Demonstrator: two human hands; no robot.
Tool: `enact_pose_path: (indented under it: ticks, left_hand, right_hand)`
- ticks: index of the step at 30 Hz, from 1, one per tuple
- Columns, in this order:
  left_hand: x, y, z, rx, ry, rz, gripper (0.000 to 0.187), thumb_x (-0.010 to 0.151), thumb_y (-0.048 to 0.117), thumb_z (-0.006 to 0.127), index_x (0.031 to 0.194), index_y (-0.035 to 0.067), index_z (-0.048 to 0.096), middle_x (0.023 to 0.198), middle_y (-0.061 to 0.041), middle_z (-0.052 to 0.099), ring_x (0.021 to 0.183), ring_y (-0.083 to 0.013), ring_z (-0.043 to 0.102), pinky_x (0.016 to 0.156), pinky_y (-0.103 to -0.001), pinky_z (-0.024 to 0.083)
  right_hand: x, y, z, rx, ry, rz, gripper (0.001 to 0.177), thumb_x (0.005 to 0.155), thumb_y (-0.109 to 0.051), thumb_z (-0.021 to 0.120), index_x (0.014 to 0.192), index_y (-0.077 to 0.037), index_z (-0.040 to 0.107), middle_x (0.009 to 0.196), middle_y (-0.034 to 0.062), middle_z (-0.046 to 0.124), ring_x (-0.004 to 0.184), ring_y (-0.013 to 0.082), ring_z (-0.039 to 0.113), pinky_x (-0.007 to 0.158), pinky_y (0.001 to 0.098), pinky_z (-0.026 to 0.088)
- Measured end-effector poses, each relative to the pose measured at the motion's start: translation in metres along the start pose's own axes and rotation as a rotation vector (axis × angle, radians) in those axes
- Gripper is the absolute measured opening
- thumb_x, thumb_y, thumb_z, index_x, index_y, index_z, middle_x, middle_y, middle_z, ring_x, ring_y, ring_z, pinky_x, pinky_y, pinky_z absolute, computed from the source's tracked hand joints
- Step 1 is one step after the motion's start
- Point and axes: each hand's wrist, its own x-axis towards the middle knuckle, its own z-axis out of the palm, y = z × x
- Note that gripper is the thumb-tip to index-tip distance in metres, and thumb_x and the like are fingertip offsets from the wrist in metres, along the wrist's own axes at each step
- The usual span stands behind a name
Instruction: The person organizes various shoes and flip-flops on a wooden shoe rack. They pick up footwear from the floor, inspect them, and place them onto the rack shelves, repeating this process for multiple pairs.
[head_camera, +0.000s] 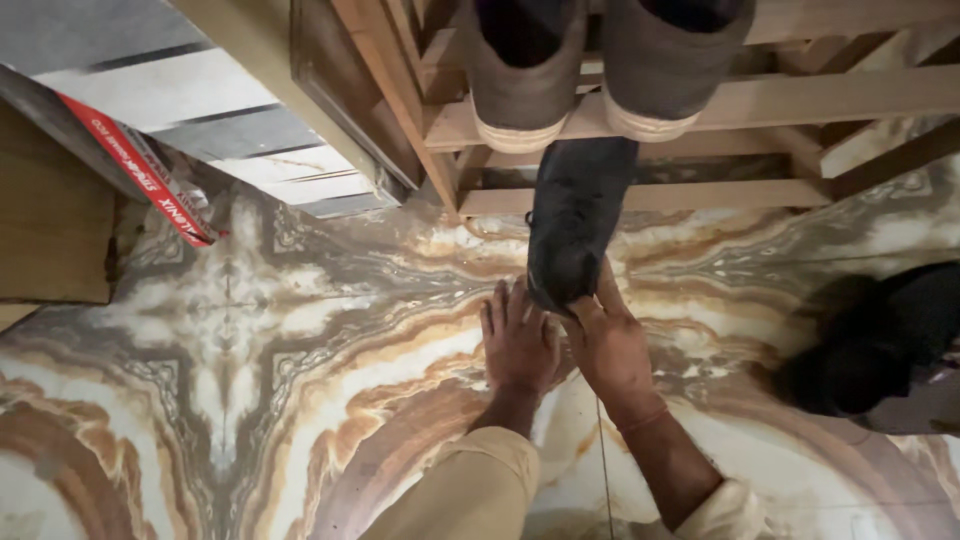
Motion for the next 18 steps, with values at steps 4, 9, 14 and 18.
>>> enact_pose_path:
  ticks: [4, 9, 14, 18]
  left_hand:
    - [0.001, 0.000, -0.001, 0.047, -0.071, -0.025, 0.056, 0.091, 0.036, 0.057, 0.141, 0.013, 0.056, 0.160, -0.012, 0.036, 0.154, -0.0380, 0.019, 0.125, -0.058, 0.013]
    - [0.000, -0.004, 0.003, 0.173, -0.152, -0.021, 0.069, 0.084, 0.041, 0.060, 0.146, 0.012, 0.052, 0.162, -0.010, 0.033, 0.156, -0.0361, 0.012, 0.126, -0.056, 0.008]
    - [0.000, -0.001, 0.001, 0.007, -0.090, -0.034, 0.083, 0.083, 0.058, 0.064, 0.151, 0.012, 0.048, 0.162, -0.012, 0.031, 0.156, -0.0358, 0.012, 0.126, -0.055, 0.007]
    - [0.001, 0.002, -0.010, 0.037, -0.074, 0.019, 0.087, 0.078, 0.062, 0.066, 0.152, 0.018, 0.048, 0.161, -0.013, 0.031, 0.155, -0.0388, 0.011, 0.124, -0.057, 0.006]
  right_hand:
    - [-0.012, 0.005, 0.005, -0.027, 0.019, -0.131, 0.026, 0.081, -0.011, 0.077, 0.108, -0.013, 0.074, 0.153, 0.0245, 0.049, 0.108, 0.0430, 0.070, 0.083, 0.0450, 0.061]
    - [-0.025, 0.008, 0.005, 0.012, -0.015, -0.143, 0.040, 0.080, -0.011, 0.078, 0.120, -0.016, 0.073, 0.153, 0.0209, 0.052, 0.110, 0.0401, 0.070, 0.082, 0.0427, 0.062]
    - [-0.030, 0.020, 0.003, -0.018, -0.056, -0.136, 0.041, 0.077, -0.014, 0.081, 0.117, -0.018, 0.071, 0.149, 0.0181, 0.055, 0.110, 0.0386, 0.070, 0.081, 0.0427, 0.062]
    - [-0.034, 0.023, 0.001, -0.001, -0.069, -0.159, 0.043, 0.079, -0.012, 0.081, 0.120, -0.017, 0.072, 0.148, 0.0209, 0.055, 0.107, 0.0411, 0.069, 0.081, 0.0434, 0.061]
